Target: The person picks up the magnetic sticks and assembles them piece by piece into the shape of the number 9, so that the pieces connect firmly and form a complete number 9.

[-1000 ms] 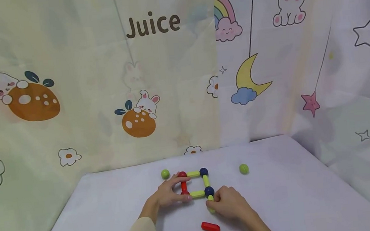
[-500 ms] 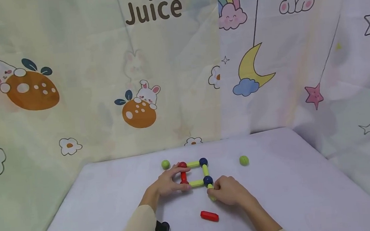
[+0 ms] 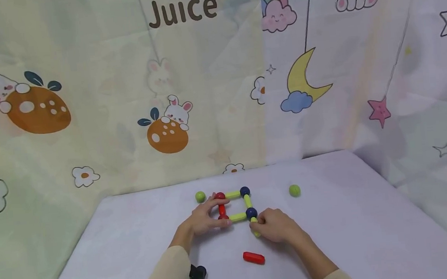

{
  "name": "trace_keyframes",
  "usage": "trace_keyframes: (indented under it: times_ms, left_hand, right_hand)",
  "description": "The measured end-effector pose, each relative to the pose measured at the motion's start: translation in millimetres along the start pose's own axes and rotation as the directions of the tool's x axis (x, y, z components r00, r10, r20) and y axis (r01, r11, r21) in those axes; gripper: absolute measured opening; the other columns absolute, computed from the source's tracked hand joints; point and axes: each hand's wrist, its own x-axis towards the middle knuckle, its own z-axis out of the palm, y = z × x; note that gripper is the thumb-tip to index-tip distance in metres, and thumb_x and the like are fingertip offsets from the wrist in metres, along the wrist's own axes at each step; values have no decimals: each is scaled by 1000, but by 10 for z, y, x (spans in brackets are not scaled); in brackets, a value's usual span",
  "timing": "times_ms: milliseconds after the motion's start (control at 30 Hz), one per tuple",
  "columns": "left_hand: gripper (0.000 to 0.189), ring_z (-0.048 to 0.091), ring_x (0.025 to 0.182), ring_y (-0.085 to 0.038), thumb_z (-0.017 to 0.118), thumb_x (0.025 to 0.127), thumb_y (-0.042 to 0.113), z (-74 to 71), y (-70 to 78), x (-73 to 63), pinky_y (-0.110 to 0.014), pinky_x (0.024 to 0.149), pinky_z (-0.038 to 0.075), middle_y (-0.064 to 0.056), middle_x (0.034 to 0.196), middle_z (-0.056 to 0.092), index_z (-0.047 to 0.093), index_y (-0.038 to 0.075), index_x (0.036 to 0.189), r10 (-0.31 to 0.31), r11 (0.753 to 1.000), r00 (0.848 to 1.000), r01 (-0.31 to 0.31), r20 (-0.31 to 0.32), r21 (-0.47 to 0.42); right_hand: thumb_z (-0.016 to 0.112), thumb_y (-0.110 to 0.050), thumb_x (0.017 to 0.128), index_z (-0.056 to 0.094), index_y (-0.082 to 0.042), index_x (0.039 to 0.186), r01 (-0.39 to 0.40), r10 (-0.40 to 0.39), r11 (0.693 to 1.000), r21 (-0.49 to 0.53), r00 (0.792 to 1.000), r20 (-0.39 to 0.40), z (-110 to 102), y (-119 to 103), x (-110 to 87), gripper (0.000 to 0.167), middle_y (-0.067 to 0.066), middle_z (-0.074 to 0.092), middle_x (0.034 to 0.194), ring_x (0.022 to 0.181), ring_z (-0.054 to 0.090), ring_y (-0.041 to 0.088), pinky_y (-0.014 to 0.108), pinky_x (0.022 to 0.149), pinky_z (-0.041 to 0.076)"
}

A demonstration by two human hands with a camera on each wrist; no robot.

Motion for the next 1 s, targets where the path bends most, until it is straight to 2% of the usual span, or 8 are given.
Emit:
trace_keyframes:
  times_ms: [200,367,567,633,733,833,1000]
  left_hand:
    - [72,11,157,-40,83,81,48,39,8,20,-69,121,13,-2,172,18,54,40,146,21,1000,1000,-21,5,-5]
    - [70,12,158,-36,81,83,49,2,27,3,-67,122,10,-4,172,20,55,36,146,32,999,999,-32,0,-2]
    - [67,11,157,-40,79,84,51,-27,36,-21,-69,121,11,-5,172,18,56,36,145,26,1000,1000,-26,-3,-17]
    - [66,11,156,-43,79,84,51,-28,36,-19,-71,119,13,-4,172,19,57,37,144,23,1000,1000,-23,-9,-19]
    - [66,12,156,-43,79,84,51,-17,33,-3,-69,120,14,-3,172,19,57,38,144,27,999,1000,-27,-11,-18]
    - [66,12,156,-43,79,84,51,-7,27,11,-69,120,14,-3,172,19,57,38,144,27,1000,1000,-27,-11,-14]
    - [65,12,156,-42,79,83,51,-8,15,9,-69,121,14,-3,172,19,58,39,143,21,1000,1000,-21,-11,-10]
  right_hand:
    - [66,-35,96,61,-12,69,-3,3,1000,18,1000,13,14,31,-10,36,-3,50,57,55,45,12,25,53,33]
    - [65,-35,97,62,-13,70,41,-41,999,1,998,42,-31,18,36,35,-4,50,58,55,45,11,25,53,33]
    - [65,-38,98,65,-13,75,57,-56,998,-20,995,83,-130,-25,43,34,-3,53,60,55,49,12,27,53,38]
    - [64,-42,99,66,-14,77,54,-52,998,-41,997,57,-162,-13,52,35,-2,55,63,59,51,14,28,56,39]
    - [63,-45,100,67,-15,83,50,-52,996,-77,998,-24,-229,41,72,35,-1,57,68,65,52,15,30,59,41]
    - [65,-40,100,69,-14,88,86,-94,992,-90,991,-91,-318,112,91,29,-1,58,72,70,52,16,31,62,43]
    - [68,-33,99,69,-17,95,199,-208,974,-111,975,-83,-440,246,90,16,-5,59,77,71,54,13,28,61,47]
